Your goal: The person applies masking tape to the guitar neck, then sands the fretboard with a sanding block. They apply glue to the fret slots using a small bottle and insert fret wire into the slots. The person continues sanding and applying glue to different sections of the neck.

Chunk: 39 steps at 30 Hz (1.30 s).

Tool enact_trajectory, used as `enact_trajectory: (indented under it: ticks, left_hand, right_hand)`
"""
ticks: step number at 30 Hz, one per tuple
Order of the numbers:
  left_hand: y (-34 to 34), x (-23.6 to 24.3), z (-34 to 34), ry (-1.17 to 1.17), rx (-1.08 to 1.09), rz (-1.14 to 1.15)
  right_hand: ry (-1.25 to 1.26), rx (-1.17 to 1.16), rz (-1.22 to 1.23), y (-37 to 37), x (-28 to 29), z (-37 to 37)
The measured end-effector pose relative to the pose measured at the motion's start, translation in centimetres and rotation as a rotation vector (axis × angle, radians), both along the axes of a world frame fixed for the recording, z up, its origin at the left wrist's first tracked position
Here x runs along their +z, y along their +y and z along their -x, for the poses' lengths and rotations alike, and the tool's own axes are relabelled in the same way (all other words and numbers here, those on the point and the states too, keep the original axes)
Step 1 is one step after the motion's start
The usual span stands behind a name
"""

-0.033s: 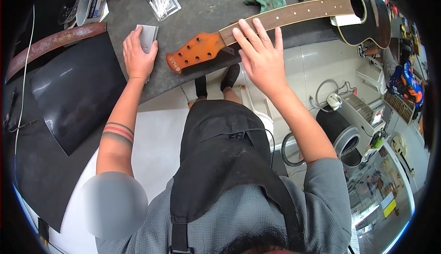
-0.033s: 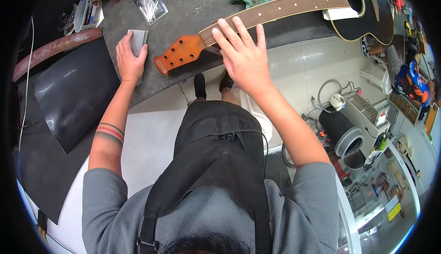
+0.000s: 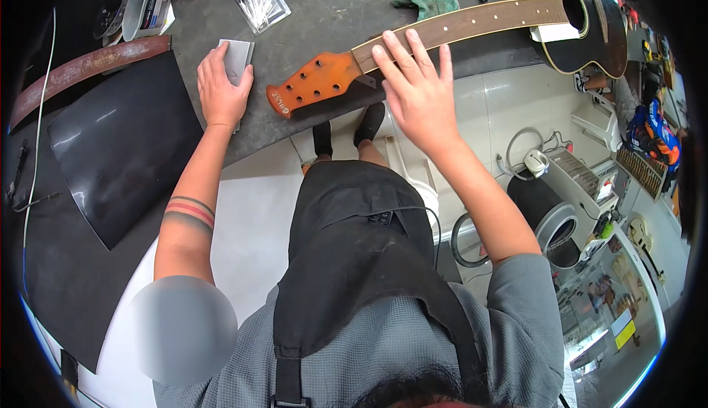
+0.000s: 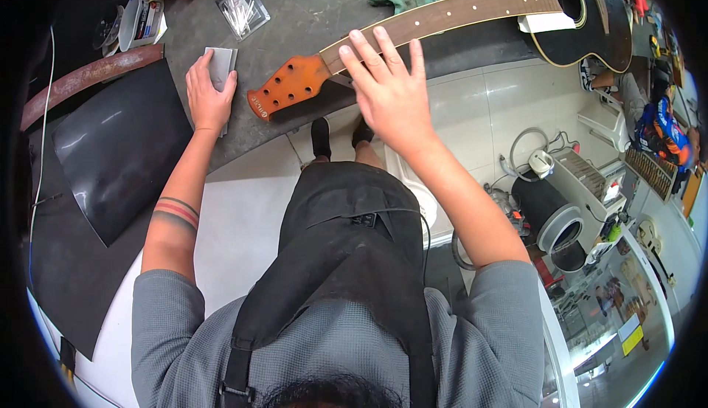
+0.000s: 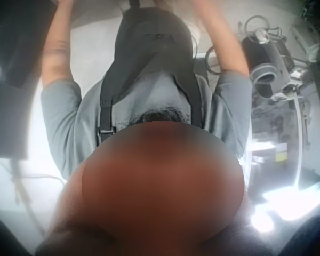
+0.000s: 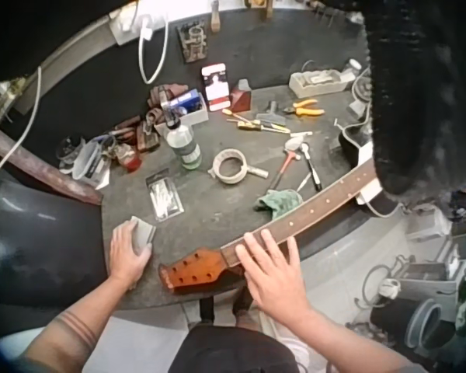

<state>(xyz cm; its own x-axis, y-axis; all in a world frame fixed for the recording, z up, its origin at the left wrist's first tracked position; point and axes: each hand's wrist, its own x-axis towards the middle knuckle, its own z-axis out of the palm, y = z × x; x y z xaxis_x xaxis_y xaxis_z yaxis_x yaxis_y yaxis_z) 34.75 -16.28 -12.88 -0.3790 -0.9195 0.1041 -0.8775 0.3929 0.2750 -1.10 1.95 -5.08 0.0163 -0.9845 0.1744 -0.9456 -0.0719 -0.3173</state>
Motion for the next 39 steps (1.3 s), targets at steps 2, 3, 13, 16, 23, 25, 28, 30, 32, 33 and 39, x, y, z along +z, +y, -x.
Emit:
enact_trajectory:
  ticks: [2, 3, 13, 16, 23, 25, 28, 30, 32, 33, 39]
  left_hand:
    - [0.1, 0.0, 0.0, 0.003, -0.003, 0.003]
    - [0.0, 0.0, 0.0, 0.006, -0.007, 0.006]
    - [0.1, 0.2, 0.4, -0.010, -0.020, 0.023]
    - [0.2, 0.1, 0.1, -0.010, -0.016, 0.016]
    - [0.1, 0.5, 0.4, -0.023, -0.011, 0.009]
    - [0.1, 0.3, 0.5, -0.022, -0.024, 0.020]
    - [0.1, 0.3, 0.1, -0.021, -0.030, 0.037]
    - [0.3, 0.4, -0.1, -0.015, -0.025, 0.033]
    - [0.2, 0.5, 0.2, -0.012, -0.025, 0.028]
    - [0.1, 0.5, 0.5, -0.009, -0.028, 0.027]
    - [0.5, 1.0, 0.2, -0.024, -0.008, 0.023]
  right_hand:
    - [-0.054, 0.015, 0.011, 0.1, 0.0, -0.9]
    - [-0.058, 0.035, 0.014, 0.3, -0.4, -1.2]
    - [-0.045, 0.033, 0.006, 0.4, 0.0, -2.1]
    - [0.000, 0.025, -0.008, 0.1, 0.3, 0.3]
    - [0.003, -0.162, 0.000, -1.4, -0.1, 0.6]
    - [-0.154, 0.044, -0.031, -0.9, 0.4, -2.2]
    - [-0.152, 0.111, -0.005, -0.9, 0.5, -1.1]
    - [-0.057, -0.024, -0.003, -1.8, 0.6, 2.6]
    - [0.121, -0.204, 0.055, -2.1, -0.9, 8.0]
    - [0.190, -0.316, 0.097, -2.1, -1.3, 9.4]
    - [-0.106, -0.096, -0.105, -1.2, 0.9, -1.3]
